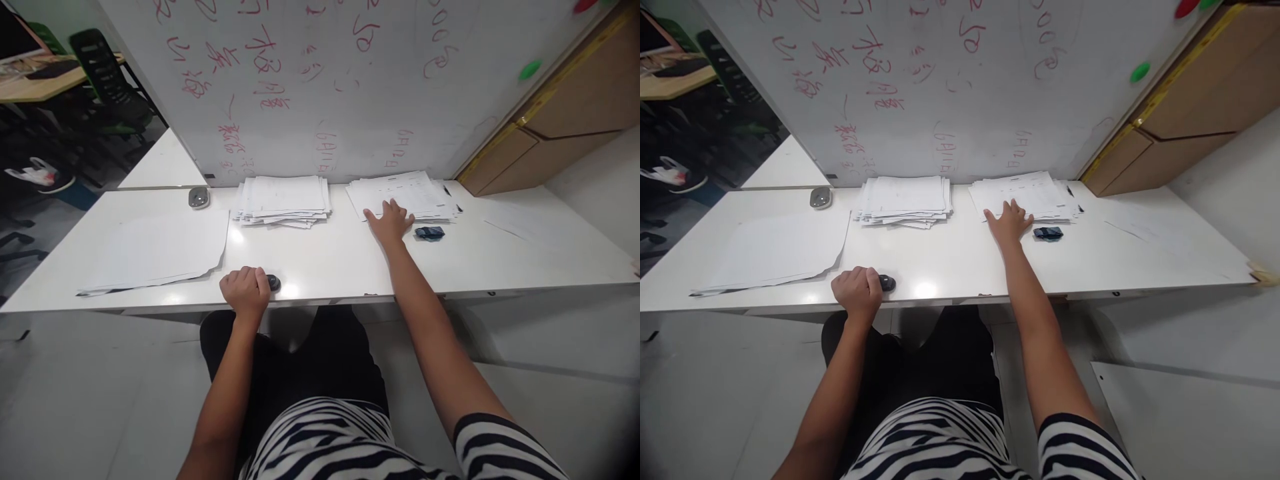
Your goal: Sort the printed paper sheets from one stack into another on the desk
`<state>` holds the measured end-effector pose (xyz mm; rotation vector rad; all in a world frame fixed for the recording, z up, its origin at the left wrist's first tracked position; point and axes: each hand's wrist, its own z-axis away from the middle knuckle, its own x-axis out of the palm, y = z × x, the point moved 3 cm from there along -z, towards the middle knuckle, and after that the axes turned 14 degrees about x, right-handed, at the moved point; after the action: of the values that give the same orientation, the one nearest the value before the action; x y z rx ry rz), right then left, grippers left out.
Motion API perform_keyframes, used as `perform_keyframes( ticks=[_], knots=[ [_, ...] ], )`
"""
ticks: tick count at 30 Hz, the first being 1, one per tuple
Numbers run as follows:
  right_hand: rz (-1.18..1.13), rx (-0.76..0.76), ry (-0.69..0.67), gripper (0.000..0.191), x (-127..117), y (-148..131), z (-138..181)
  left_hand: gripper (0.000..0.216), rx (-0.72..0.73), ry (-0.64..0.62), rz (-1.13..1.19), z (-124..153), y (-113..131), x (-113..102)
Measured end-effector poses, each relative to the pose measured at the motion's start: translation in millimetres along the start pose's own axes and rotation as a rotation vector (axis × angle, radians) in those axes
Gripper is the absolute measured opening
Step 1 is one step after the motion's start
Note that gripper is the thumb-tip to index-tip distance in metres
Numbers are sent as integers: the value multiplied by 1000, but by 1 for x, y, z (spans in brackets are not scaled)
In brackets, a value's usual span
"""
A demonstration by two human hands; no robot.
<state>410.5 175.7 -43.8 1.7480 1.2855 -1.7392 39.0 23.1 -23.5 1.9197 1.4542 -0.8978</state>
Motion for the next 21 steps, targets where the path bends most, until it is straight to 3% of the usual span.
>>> perform_keyframes(
  ticks=[13,21],
  knots=[
    [31,9,-29,57,-1,-7,2,33,-9,-35,-1,0,0,1],
    [26,-20,59,47,1,-6,2,33,32,22,-10,-1,1,-1]
  ],
)
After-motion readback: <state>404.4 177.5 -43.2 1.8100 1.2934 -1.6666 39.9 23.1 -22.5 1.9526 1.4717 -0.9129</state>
